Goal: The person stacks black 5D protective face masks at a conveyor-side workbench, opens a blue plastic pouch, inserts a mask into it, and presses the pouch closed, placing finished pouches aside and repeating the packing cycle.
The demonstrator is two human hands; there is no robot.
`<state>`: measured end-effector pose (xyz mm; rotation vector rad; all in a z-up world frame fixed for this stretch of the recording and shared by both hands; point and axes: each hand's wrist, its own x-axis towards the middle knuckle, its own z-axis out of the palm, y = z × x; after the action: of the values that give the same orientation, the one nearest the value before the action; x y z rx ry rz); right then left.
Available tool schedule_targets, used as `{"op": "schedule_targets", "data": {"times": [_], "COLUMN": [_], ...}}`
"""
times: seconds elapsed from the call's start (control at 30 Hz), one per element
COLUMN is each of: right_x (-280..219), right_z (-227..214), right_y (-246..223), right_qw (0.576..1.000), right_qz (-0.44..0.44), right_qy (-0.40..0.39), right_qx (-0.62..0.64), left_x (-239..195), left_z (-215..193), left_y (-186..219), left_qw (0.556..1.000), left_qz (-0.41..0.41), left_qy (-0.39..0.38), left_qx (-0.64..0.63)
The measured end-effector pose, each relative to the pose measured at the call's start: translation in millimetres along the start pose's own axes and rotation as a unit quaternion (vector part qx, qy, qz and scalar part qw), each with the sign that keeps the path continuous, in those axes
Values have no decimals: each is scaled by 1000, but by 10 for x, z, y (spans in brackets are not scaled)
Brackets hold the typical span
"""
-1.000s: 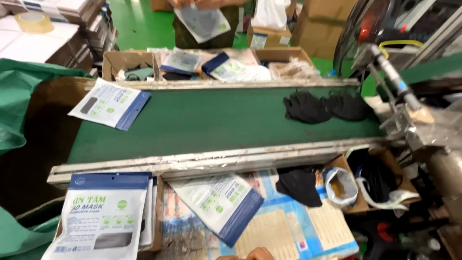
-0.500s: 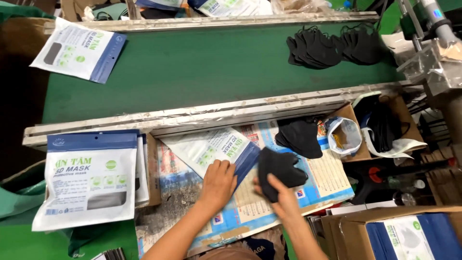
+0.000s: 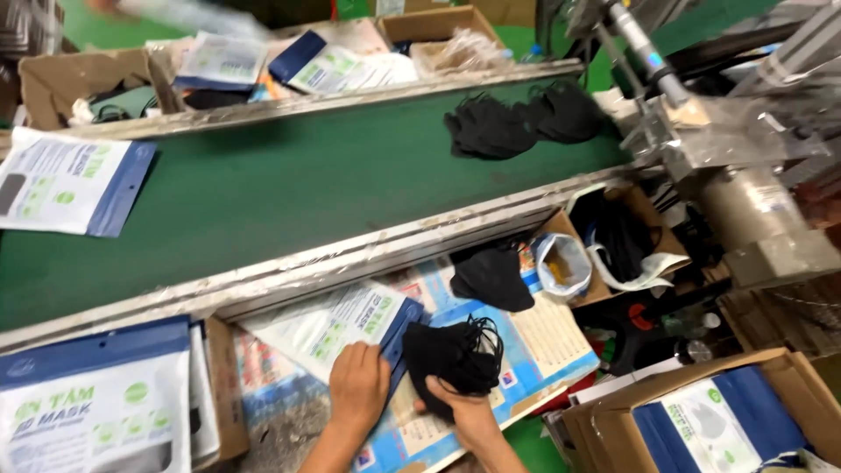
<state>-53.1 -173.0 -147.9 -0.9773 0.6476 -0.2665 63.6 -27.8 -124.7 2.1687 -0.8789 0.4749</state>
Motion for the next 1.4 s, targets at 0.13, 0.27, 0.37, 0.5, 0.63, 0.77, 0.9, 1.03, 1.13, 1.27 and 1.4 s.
{"op": "schedule_targets", "data": {"times": [0.13,0.27,0.37,0.5,0.63,0.77,0.9,1.03,1.13,1.27,1.4], "right_x": [220,23,-7,-300,-244,-421,-347,-261,115,-375,72], "right_z": [8,57,-220,211,-359,-153,-320,-999,-1508,-983,-1622], "right_y": [271,198,537,26,341,-121,-379,250,873,23,234], "right_qw": [991,994,992,992,880,920,888,873,982,816,830], "right_qz": [27,-6,-25,26,-271,-91,-122,-184,45,-270,-186], "right_qy": [-94,-108,-124,-25,-95,-116,-260,-215,-117,-313,-321], "right_qx": [90,31,-26,117,-378,-363,-360,-398,-144,-405,-417], "left_x": [-83,16,-12,-102,-105,-527,-583,-586,-664,38,114], "left_z": [-193,-372,-464,-493,-559,-322,-214,-353,-411,-1356,-1530], "left_y": [193,201,317,523,516,517,423,777,885,993,847], "left_qw": [999,973,962,984,944,912,893,881,903,968,937], "left_qz": [4,-159,-179,25,-148,-216,-211,-99,-127,122,104], "left_qy": [20,65,111,75,-29,-150,-291,-361,-331,-141,-168], "left_qx": [-47,-153,-174,-161,-294,-315,-269,-288,-242,-166,-288]}}
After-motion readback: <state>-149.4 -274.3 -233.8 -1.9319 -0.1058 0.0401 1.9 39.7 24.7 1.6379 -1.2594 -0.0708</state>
